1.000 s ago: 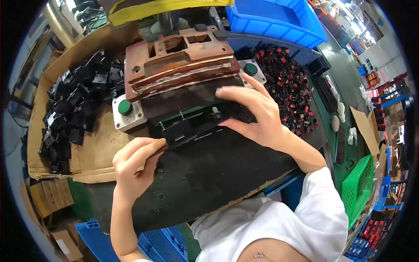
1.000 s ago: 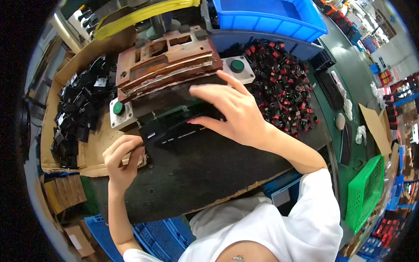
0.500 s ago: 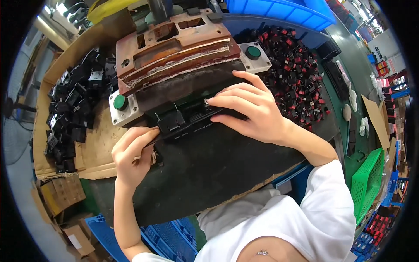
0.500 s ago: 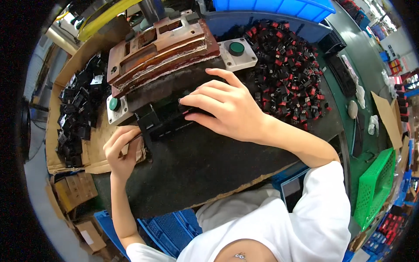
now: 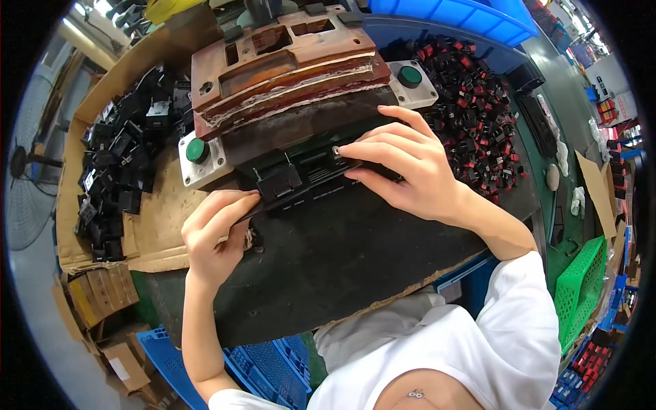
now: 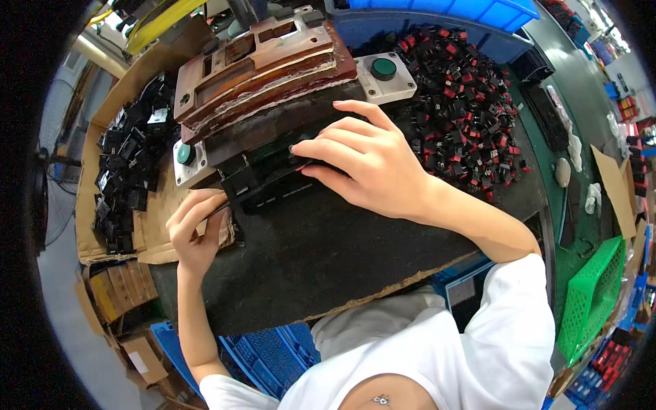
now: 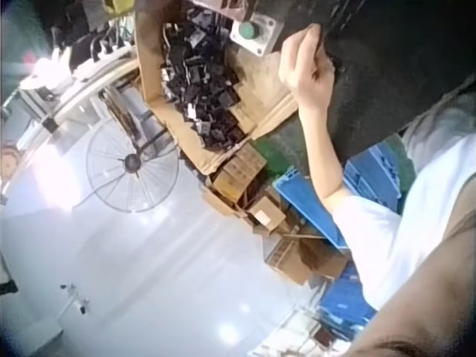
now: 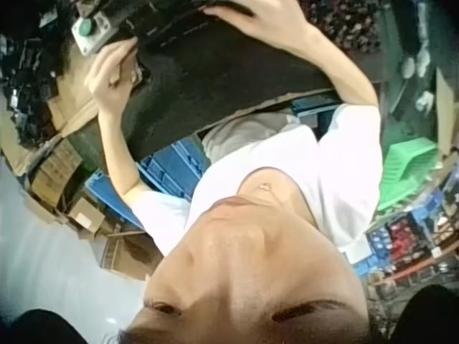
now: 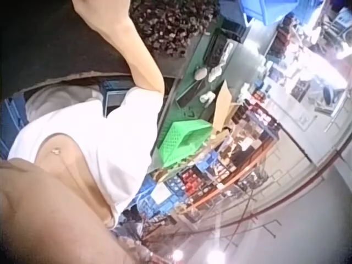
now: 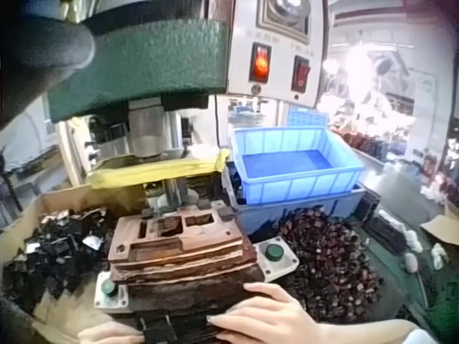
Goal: Assembling electronic components and switches into a plastic housing using a press machine.
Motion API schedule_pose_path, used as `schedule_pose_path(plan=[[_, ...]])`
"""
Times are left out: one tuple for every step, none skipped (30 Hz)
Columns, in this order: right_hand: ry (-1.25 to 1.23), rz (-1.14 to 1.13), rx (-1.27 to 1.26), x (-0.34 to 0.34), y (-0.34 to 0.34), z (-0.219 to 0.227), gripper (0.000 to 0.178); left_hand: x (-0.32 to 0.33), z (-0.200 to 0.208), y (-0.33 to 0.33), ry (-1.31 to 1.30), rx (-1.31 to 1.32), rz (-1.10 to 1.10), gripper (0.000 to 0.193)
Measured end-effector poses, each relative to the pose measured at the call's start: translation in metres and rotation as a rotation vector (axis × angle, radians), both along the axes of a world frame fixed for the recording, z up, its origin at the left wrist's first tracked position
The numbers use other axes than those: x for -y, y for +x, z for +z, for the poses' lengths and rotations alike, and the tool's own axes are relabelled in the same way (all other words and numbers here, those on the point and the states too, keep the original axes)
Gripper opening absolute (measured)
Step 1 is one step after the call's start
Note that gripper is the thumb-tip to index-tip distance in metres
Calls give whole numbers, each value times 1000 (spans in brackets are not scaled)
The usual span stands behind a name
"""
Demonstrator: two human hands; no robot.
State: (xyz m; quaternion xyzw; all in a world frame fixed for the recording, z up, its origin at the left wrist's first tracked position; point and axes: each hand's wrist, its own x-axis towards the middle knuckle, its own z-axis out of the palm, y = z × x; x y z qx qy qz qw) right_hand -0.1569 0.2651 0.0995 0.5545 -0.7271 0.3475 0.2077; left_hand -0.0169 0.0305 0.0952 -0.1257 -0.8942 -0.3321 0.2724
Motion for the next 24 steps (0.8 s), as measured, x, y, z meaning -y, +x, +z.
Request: schedule_pose_path(plan=[[6,14,16,-1,0,2,25,1,1,1,-14,17,-18,28],[14,28,33,-1,1,4,29,1,2,1,-28,34,-37,27],[14,28,34,-2,1,9,29,0,4,4,-28,35,-37,27],[39,66,303,-4,3,14,28,-3,6,9,238,186,-13,31],[63,106,572,-5,4,17,27,-7,10,12,503,337,12,37],[39,171,831,-8,5,15,22,-11,16,11,503,338,15,37],[32,189,1102,-6,8,17,19,-17,23,11,818,475,-20,45],[21,198,1370,-5,9,21,19,-21,30,10,1134,612,-66,55],[42,222,1558,-7,8,25,19,-21,35,10,1253,740,-100,63],[4,245,1744,-8,7,22,16,-24,37,9,1378,779,-113,59],[-27,272,1864,-6,7,16,14,-21,35,9,1456,817,-131,58],[-60,299,1984,-2,8,13,14,-18,31,9,1536,854,-149,58],[-55,284,2082,-4,9,19,13,-18,24,11,1503,845,-111,56],[-95,328,2159,-6,10,15,11,-18,26,11,1506,845,-112,56],[-124,303,2264,-6,10,14,10,-18,29,10,1616,867,-106,58],[-155,274,2368,-6,10,13,9,-18,30,10,1727,887,-101,61],[-151,275,2372,-5,10,14,9,-15,27,12,1787,883,-106,60],[-156,229,2412,-4,11,17,8,-14,25,14,1789,882,-102,60],[-162,182,2451,-3,11,18,7,-12,23,15,1838,878,-142,60],[-160,181,2453,-3,11,18,7,-11,22,15,1886,875,-186,59],[-166,151,2466,-4,11,17,6,-12,23,14,1887,875,-185,59],[-172,121,2478,-4,11,15,6,-14,27,13,1836,900,-108,56],[-173,120,2478,-4,10,15,6,-16,29,12,1782,925,-35,52],[-177,153,2493,-4,10,14,6,-17,29,12,1783,926,-35,52]])
